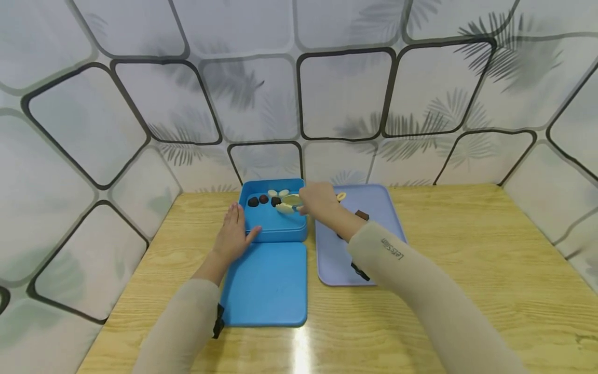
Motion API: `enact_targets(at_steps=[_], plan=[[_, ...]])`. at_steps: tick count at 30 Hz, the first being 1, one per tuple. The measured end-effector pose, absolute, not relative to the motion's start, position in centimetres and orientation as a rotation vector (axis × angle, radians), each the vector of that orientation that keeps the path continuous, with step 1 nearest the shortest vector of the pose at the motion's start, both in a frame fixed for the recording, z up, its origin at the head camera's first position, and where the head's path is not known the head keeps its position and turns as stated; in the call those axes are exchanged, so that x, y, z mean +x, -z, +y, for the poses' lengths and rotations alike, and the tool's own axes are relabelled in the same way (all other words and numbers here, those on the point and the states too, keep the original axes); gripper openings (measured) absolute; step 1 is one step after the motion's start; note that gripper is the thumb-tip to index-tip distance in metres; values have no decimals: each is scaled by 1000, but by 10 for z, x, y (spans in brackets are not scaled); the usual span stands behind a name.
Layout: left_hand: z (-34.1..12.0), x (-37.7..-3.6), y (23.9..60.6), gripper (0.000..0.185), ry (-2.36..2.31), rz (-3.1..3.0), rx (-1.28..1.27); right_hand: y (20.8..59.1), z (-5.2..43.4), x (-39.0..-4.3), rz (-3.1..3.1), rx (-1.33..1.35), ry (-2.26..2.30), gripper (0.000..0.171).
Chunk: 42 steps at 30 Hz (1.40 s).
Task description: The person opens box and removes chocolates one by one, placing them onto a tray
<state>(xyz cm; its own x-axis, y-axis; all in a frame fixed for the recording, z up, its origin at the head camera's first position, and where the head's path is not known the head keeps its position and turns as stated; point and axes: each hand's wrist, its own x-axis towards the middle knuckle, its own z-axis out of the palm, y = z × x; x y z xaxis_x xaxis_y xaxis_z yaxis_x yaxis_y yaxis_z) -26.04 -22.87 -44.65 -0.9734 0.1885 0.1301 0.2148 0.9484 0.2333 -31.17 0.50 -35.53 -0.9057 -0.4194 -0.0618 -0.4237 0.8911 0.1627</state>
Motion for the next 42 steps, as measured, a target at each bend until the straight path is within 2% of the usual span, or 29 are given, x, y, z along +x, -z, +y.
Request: enact_targets(at_steps=[12,33,42], plan=[[-229,-260,448,83,364,-2966,-335,359,27,-303,3086,-663,-131,50],[-227,-260,446,84,356,-2990,-315,343,62,-265,3261,-827,-34,50],[-227,-260,446,84,369,-2988,-314,344,89,-250,3387,-1086,51,49]])
